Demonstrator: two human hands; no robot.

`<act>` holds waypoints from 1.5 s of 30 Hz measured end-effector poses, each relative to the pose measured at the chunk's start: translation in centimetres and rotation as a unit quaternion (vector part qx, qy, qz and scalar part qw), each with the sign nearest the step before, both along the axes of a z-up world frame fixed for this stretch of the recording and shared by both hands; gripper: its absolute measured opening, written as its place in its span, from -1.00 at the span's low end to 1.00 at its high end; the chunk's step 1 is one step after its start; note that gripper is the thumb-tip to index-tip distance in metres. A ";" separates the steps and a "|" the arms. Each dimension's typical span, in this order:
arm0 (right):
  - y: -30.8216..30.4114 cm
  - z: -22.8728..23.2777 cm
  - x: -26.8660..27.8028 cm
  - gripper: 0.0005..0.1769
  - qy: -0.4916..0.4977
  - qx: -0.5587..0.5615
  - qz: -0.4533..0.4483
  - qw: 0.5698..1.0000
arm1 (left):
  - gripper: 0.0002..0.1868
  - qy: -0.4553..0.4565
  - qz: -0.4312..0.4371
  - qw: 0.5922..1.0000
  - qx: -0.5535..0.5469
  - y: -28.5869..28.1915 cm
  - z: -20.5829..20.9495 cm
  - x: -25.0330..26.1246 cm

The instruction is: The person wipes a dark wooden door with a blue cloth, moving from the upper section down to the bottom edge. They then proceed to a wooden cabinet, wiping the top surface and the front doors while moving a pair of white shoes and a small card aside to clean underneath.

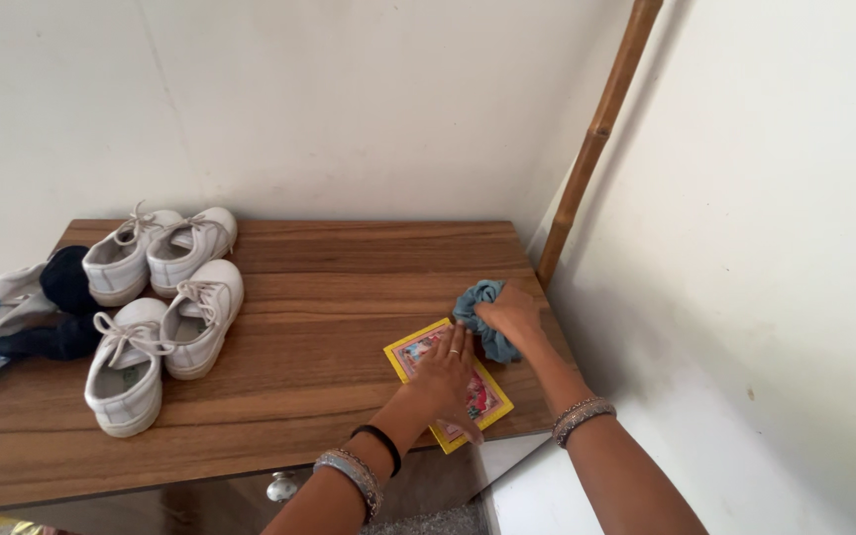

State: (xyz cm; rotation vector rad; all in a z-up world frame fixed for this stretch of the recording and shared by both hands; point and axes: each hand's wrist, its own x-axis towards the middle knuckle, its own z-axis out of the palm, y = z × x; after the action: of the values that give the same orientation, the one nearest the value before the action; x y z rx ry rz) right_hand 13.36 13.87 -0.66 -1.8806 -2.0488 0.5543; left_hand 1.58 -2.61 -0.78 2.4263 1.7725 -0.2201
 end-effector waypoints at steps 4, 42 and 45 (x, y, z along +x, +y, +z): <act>0.2 0.0 0.3 -0.02 0.008 -0.009 0.006 1.000 | 0.75 -0.017 0.034 0.999 -0.018 1.2 0.5 -2.1; -2.4 1.9 -5.6 -0.15 -0.064 0.154 0.151 0.974 | -0.49 0.071 0.077 0.969 0.222 9.9 -0.5 -14.7; -2.4 2.0 -5.9 -0.16 -0.061 0.150 0.149 0.975 | -0.53 -0.011 -0.019 0.959 0.282 11.0 -2.8 -13.8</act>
State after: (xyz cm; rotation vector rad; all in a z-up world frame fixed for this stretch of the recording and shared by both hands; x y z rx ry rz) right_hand 7.51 11.48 1.36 -1.4796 -2.3591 0.1802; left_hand -12.25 8.36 -3.56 2.8080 1.9918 0.3630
